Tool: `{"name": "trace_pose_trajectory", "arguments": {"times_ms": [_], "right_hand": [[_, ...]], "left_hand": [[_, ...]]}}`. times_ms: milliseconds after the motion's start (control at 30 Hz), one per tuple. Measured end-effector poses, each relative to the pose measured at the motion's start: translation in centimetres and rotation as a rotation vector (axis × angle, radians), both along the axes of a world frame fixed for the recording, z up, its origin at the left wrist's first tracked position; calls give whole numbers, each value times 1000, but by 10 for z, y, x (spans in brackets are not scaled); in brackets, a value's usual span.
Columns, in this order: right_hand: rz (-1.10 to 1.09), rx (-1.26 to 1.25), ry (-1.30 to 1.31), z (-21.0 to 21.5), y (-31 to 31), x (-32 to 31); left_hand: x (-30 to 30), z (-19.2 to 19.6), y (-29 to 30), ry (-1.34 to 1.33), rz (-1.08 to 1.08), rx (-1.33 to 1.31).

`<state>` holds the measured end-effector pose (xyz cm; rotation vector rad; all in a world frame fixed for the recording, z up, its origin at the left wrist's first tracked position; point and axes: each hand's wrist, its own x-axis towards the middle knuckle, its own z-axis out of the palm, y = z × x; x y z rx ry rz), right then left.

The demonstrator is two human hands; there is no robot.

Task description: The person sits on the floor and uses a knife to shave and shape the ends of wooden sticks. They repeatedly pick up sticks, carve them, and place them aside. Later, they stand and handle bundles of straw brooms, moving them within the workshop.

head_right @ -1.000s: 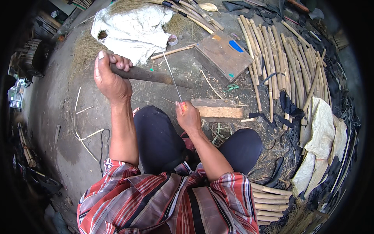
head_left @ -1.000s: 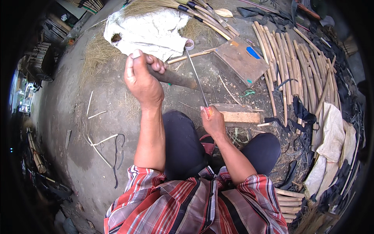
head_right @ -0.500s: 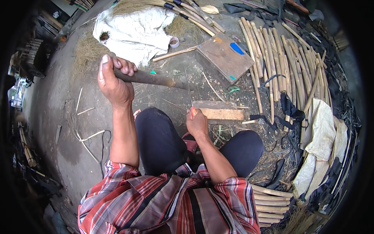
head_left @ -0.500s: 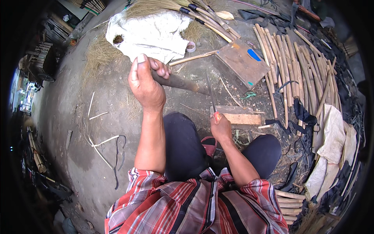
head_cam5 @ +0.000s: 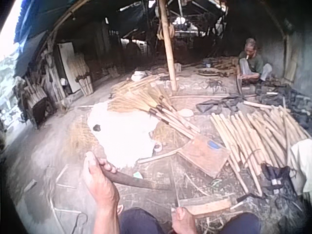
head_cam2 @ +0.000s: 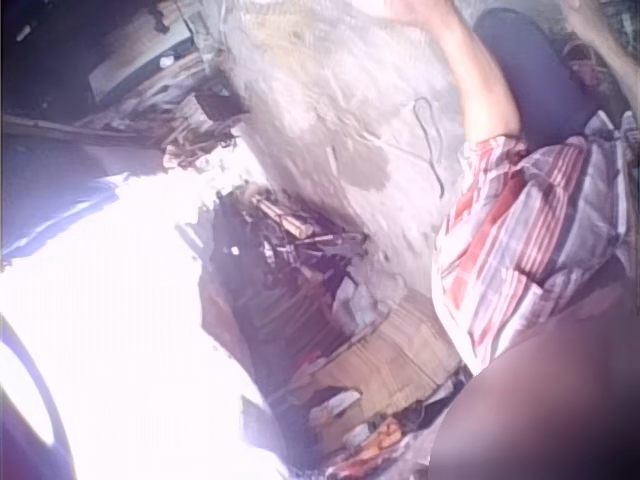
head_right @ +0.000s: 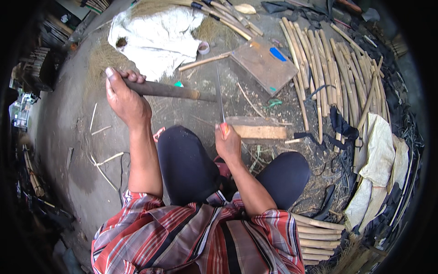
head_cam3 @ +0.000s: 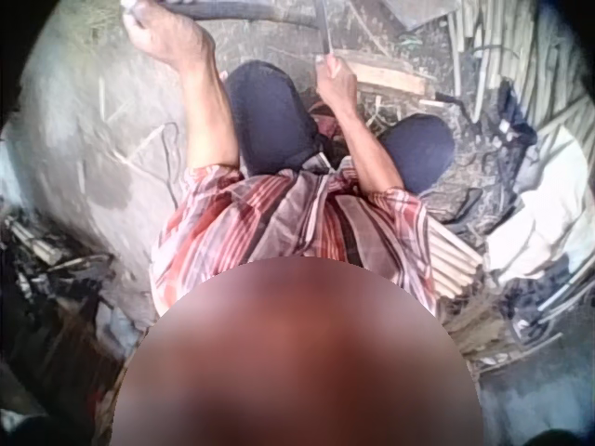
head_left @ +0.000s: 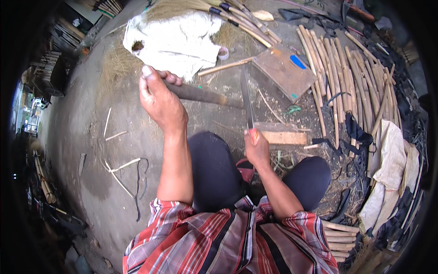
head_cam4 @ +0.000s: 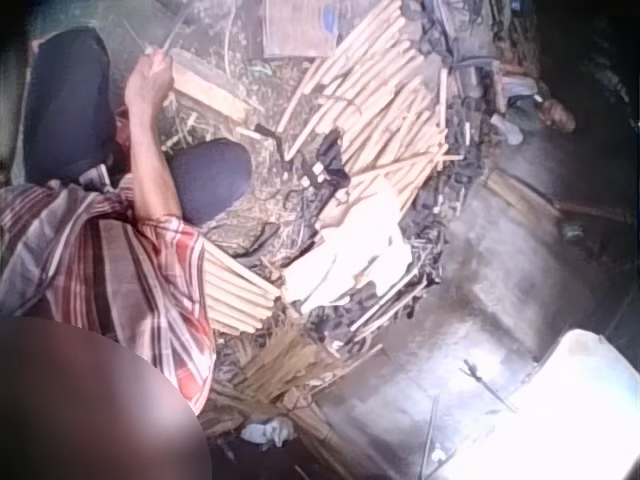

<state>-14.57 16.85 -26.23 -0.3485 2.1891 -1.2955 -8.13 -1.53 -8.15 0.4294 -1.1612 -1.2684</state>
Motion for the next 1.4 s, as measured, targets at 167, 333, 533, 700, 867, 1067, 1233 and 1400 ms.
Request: {"name": "trace_pose_trajectory", "arguments": {"times_ms": [167,333,533,700,867,1067,1233,1400], "right_hand": [[52,-582,185,-5,-5,-1],[103,13,47,-6,-10,-1],[107,-243,311,-3,-14,13],[164,-222,244,-16,-37,25],[96,-42,72,-33,-46,19],[165,-239,278,-35,-48,25],[376,-229,351,-36,-45,20],[86,5,204,-42,-39,8]], "left_hand": [[-2,-4,2,-4,4,-4],[4,-1,-1,20,66,42],[34,-1,-7,9,108,215],[39,-7,6,-12,60,107],[49,-10,10,9,86,136],[58,-16,17,31,115,143],[59,-14,19,-3,153,160],[59,-13,27,-17,182,167]]}}
